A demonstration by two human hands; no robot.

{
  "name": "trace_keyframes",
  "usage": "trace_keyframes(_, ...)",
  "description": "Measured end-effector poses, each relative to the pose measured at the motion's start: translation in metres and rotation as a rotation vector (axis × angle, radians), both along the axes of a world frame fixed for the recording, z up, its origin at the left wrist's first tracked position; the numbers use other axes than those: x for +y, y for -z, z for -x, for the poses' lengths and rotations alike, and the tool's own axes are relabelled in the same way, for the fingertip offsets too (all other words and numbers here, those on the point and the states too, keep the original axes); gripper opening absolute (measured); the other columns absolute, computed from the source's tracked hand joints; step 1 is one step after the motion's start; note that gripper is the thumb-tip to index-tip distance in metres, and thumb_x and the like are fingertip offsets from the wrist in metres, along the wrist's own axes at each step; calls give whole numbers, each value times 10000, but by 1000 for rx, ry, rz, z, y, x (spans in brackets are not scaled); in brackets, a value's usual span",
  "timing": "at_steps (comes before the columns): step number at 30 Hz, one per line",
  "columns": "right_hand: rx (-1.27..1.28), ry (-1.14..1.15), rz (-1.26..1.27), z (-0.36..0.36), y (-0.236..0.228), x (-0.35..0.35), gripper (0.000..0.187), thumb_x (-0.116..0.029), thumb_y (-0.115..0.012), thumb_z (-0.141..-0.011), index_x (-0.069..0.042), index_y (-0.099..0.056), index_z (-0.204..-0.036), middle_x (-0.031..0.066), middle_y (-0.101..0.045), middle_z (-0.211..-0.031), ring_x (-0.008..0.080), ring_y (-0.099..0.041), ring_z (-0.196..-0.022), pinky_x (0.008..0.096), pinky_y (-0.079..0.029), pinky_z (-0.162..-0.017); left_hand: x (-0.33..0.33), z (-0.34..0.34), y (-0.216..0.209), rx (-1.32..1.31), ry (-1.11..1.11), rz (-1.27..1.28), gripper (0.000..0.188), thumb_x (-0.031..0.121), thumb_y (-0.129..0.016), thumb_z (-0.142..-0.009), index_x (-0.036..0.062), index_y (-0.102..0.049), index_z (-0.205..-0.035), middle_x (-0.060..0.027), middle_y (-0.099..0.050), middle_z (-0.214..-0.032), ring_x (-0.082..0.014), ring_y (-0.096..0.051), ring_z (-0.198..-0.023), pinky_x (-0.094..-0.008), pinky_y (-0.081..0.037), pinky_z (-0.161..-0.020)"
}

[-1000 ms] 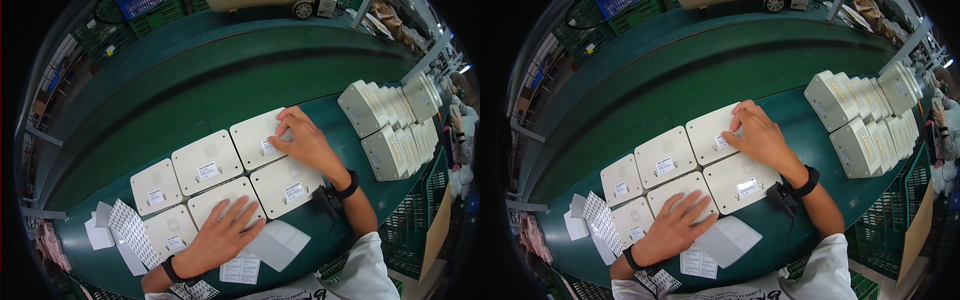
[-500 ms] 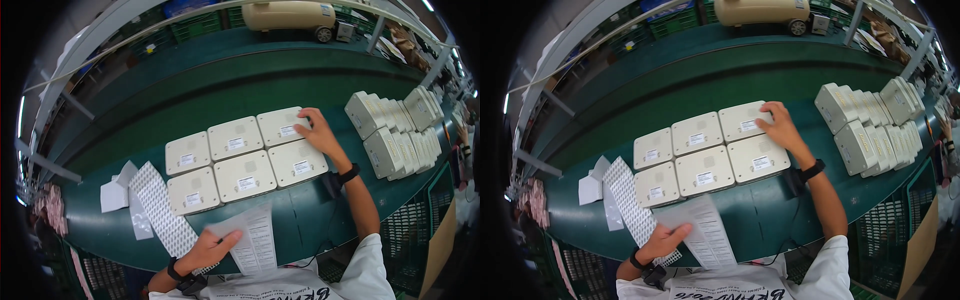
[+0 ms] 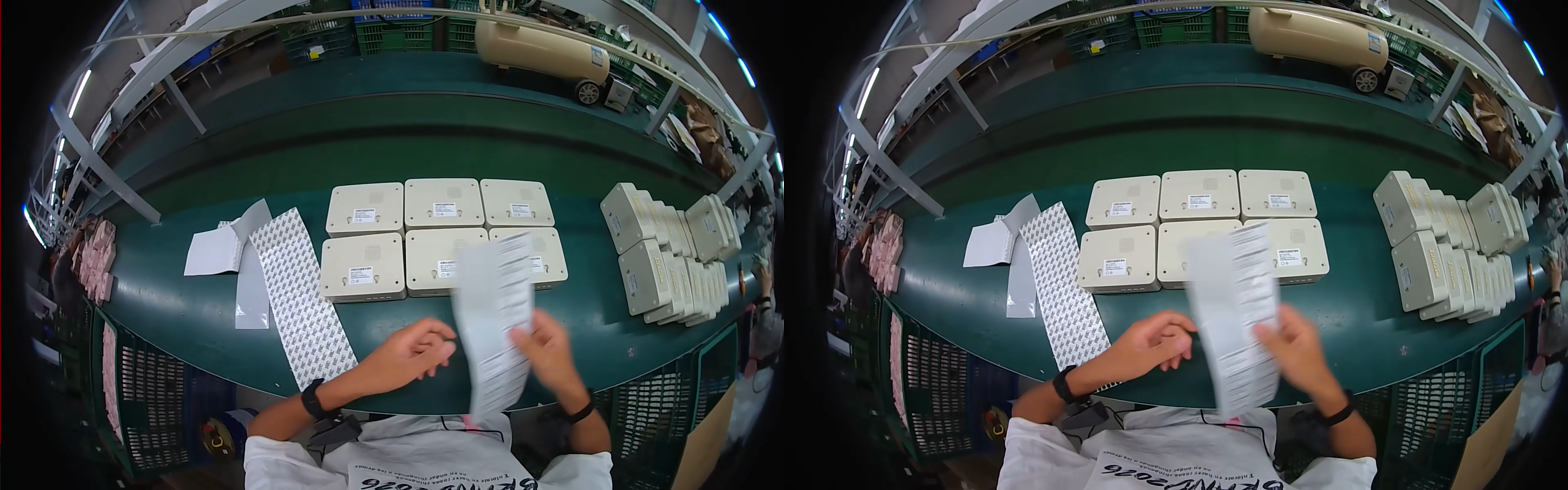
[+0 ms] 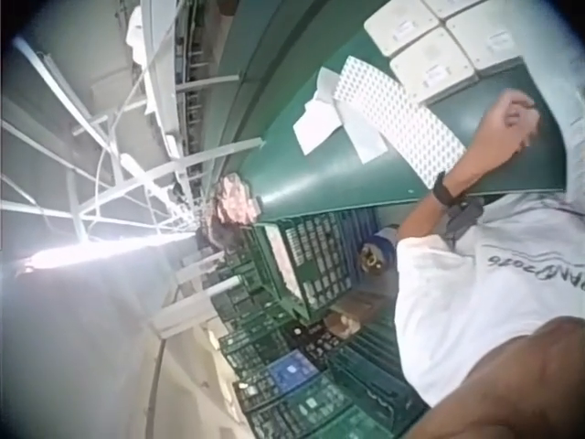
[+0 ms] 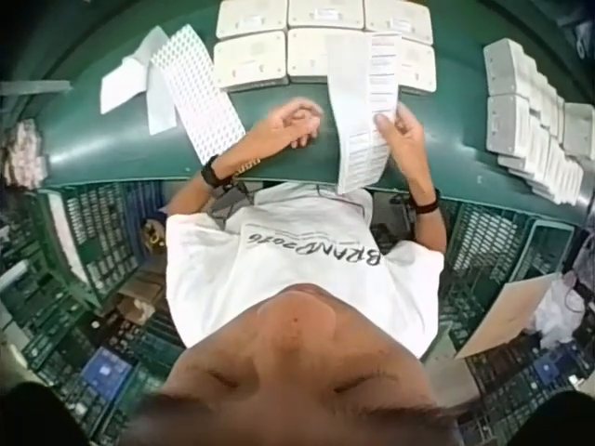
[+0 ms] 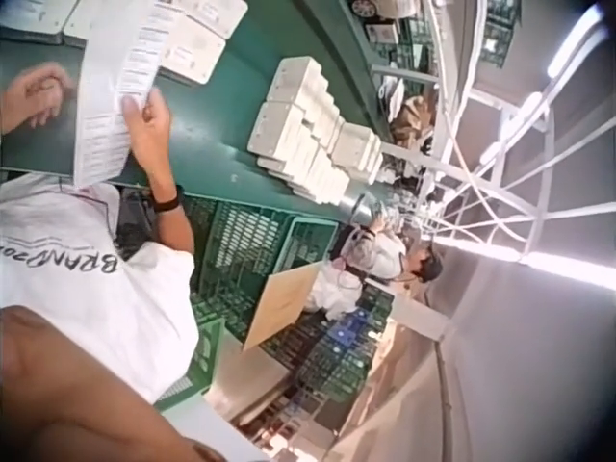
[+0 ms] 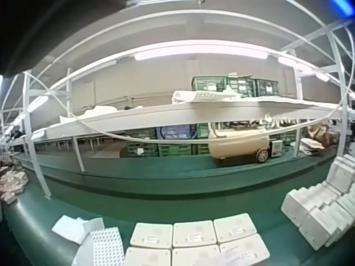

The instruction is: The person peels small white pads from a sheet and sticks them onto the back of electronic devices before placing them into a green crate. They then stick labels from a different sheet onto the devices and return them to the crate.

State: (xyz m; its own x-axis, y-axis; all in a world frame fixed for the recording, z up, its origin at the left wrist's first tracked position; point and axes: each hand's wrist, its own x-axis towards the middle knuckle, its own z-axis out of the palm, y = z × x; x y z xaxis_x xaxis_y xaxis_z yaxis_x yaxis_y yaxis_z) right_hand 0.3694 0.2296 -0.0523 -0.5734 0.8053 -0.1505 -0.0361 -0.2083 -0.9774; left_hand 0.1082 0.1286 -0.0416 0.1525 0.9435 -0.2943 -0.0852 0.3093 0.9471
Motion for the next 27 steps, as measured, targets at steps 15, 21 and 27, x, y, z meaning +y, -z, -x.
trace_keyframes(15,-1277,575,-854,-138,45,141,340,-189,-620,-979,43,-578,-1224,197,-703,-1066,348,-686,-866,409,-548,-769,-71,122,50,1572,-128,-344,437,95,-641,-918,6,-565,-1338,-231,-445,-1475,-417,-376,-1386,-475,-312,-1128)
trace_keyframes(21,-1180,302,-1192,-86,27,122,309,-163,-602,-975,-11,-608,-1244,212,-589,-1332,394,-575,-1179,445,-477,-973,-10,89,6,1610,-171,-580,549,287,-688,-918,72,-539,-1401,-233,-378,-1534,-422,-358,-1408,-550,-302,-1122)
trace_keyframes(27,-771,186,-1059,-31,21,104,409,-178,-640,-957,-88,-575,-1351,226,-479,-1455,409,-473,-1324,443,-424,-1086,78,84,17,1596,131,-823,649,477,-725,-863,184,-559,-1417,-233,-382,-1533,-427,-359,-1405,-588,-292,-1115)
